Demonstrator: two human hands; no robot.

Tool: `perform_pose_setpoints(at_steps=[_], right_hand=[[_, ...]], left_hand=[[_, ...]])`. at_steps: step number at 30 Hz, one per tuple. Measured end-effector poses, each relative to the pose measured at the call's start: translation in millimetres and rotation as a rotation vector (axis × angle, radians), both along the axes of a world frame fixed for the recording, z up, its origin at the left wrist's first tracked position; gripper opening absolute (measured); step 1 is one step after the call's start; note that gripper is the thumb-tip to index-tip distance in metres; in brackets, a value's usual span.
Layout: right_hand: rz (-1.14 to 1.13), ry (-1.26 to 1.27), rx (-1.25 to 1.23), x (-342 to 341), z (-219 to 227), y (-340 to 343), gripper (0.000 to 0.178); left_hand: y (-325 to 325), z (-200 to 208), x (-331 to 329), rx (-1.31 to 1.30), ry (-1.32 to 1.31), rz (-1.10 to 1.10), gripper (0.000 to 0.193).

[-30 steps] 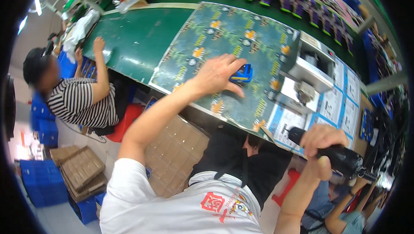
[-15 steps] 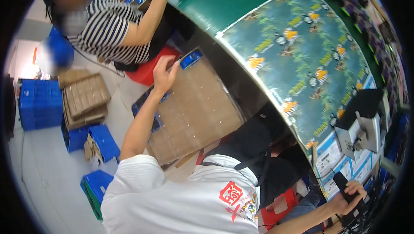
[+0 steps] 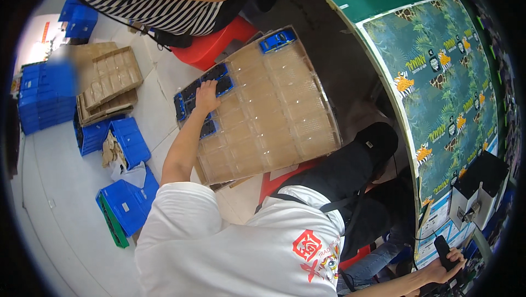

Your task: Assembling small blue toy cars using an electric screwdriver at a factory workbench.

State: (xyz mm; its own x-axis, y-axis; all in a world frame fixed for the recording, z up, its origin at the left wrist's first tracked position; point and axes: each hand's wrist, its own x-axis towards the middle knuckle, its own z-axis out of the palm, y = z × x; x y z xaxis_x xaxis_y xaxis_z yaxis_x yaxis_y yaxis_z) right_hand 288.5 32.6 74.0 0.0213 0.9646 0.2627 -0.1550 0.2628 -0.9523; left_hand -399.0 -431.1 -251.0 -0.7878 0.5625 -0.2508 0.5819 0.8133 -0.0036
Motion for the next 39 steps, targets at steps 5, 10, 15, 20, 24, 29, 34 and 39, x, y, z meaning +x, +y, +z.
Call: perform_pose_setpoints(at_steps=[5,10,15,20,24,29,34,39], right_hand=[[-0.001,0.043,-0.041,5,2,2,0.018],[0.021,0.046,-0.075,46,13,-1,0.016],[-0.01,0.154,0.087,-14,15,-21,0.014],[0.104,0.129,0.363,-49,63,-10,0.018],[0.141,0.194,0.456,-61,72,13,0.009],[0.016,0.18,0.447,-79,69,34,0.009],[-0.063,0.029,0.423,-95,64,34,0.015],[-0.078,-0.153,0.405,-102,78,45,0.019]], left_hand=[[23,1,-15,-0.242,-0.006,-0.092,0.053],[27,7,-28,-0.093,-0.056,-0.175,0.052],[8,65,-9,0.553,-0.774,0.204,0.043],[104,166,96,1.078,-1.351,0.515,0.068],[206,193,178,1.217,-1.714,0.273,0.068],[334,256,269,1.138,-1.829,-0.002,0.052],[404,282,339,0.956,-1.933,-0.13,0.047],[426,279,369,0.891,-1.893,-0.055,0.043]])
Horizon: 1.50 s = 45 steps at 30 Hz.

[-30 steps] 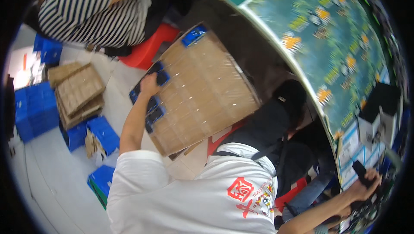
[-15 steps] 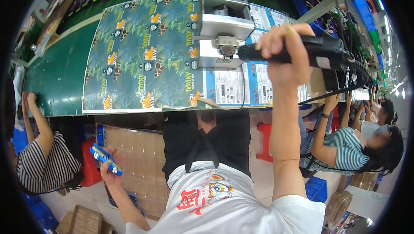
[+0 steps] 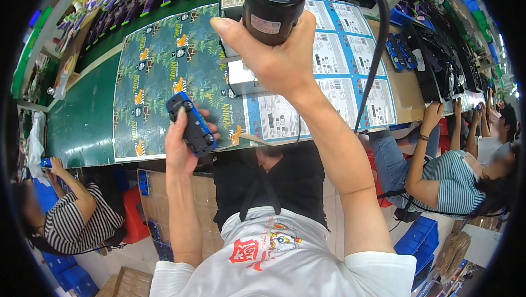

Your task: Assembling small blue toy cars using an electric screwdriver at a factory workbench.

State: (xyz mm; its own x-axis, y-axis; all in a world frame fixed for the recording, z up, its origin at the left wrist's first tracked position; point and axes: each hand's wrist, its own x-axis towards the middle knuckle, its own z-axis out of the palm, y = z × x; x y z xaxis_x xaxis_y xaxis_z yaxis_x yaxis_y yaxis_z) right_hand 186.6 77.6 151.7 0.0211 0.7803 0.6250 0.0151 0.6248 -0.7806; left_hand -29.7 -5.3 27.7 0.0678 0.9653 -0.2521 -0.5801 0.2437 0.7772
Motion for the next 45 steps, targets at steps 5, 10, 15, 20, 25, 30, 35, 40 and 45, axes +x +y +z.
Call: perform_pose_setpoints(at_steps=[5,10,15,20,25,30,35,40,45], right_hand=[[0.16,0.157,-0.26,11,4,-25,0.015],[0.461,0.418,-0.037,-7,-8,-44,0.017],[0.432,0.434,-0.05,-32,-15,-49,0.015],[0.393,0.346,-0.08,-39,-23,-48,0.015],[0.369,0.348,-0.104,-46,-27,-46,0.017],[0.406,0.203,-0.125,-46,-33,-48,0.024],[0.39,0.144,-0.132,-43,-32,-49,0.027],[0.4,0.214,-0.151,-40,-35,-52,0.027],[0.403,0.206,-0.136,-38,-36,-53,0.026]], left_hand=[[-4,-12,14,-0.024,0.05,-0.022,0.033],[-6,-6,28,0.058,0.047,-0.073,0.029],[-9,-11,32,0.069,0.066,-0.081,0.03],[-11,-10,30,0.06,0.09,-0.098,0.032],[-12,-7,30,0.081,0.111,-0.094,0.032],[-12,-4,32,0.074,0.085,-0.068,0.029],[-11,-2,32,0.073,0.125,-0.095,0.028],[-11,-2,34,0.081,0.127,-0.084,0.028],[-11,0,34,0.095,0.16,-0.071,0.029]])
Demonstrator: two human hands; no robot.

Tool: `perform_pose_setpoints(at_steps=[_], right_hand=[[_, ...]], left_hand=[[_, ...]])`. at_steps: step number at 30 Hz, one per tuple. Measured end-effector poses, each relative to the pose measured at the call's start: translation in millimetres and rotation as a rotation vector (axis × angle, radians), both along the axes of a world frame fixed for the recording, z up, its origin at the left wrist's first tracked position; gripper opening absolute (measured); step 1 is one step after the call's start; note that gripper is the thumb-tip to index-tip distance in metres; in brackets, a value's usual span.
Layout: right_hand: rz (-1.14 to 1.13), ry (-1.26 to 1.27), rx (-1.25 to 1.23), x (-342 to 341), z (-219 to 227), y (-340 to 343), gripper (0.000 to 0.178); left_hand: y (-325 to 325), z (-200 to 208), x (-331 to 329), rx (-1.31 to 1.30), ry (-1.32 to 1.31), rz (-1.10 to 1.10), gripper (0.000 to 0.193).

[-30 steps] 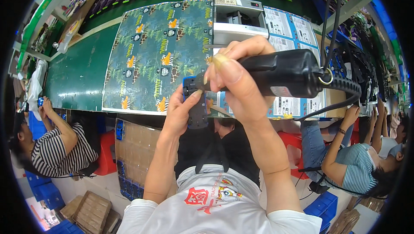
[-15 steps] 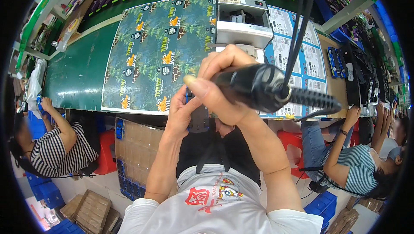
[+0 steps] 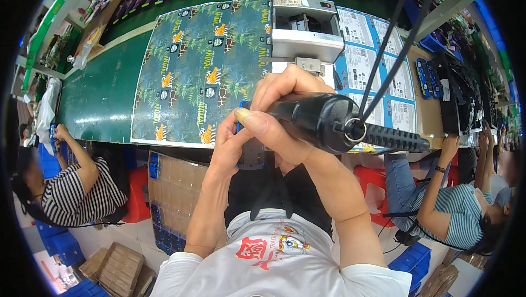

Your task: Assembling small blue toy cars using an electric screwdriver at a factory workbench.

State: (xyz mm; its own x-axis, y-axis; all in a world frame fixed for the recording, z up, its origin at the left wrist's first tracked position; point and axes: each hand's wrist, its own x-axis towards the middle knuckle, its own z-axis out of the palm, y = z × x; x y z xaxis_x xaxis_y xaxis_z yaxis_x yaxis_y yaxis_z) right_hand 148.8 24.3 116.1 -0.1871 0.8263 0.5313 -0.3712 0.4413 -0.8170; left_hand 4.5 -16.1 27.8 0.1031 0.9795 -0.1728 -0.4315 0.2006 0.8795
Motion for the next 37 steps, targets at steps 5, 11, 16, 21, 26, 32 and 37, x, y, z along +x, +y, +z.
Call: perform_pose_setpoints(at_steps=[5,11,16,21,26,32,37], right_hand=[[0.036,0.025,0.027,7,1,4,0.022],[0.018,0.198,0.24,34,25,13,0.021],[-0.169,0.123,0.191,58,36,33,0.012],[-0.332,0.13,0.078,45,23,38,0.017],[-0.391,-0.022,0.121,36,24,44,0.018],[-0.217,-0.022,-0.202,46,34,31,0.014],[0.117,0.185,-0.04,31,19,-3,0.019]], left_hand=[[0,2,1,-0.05,-0.021,-0.019,0.031],[11,-8,0,-0.147,-0.22,0.102,0.03],[15,-17,-12,-0.14,-0.497,0.079,0.044],[17,-16,-5,-0.111,-0.411,0.095,0.05],[22,-26,-6,-0.093,-0.459,0.089,0.05],[20,-25,-5,-0.173,-0.527,0.132,0.051],[26,-26,-5,-0.138,-0.403,0.116,0.053]])
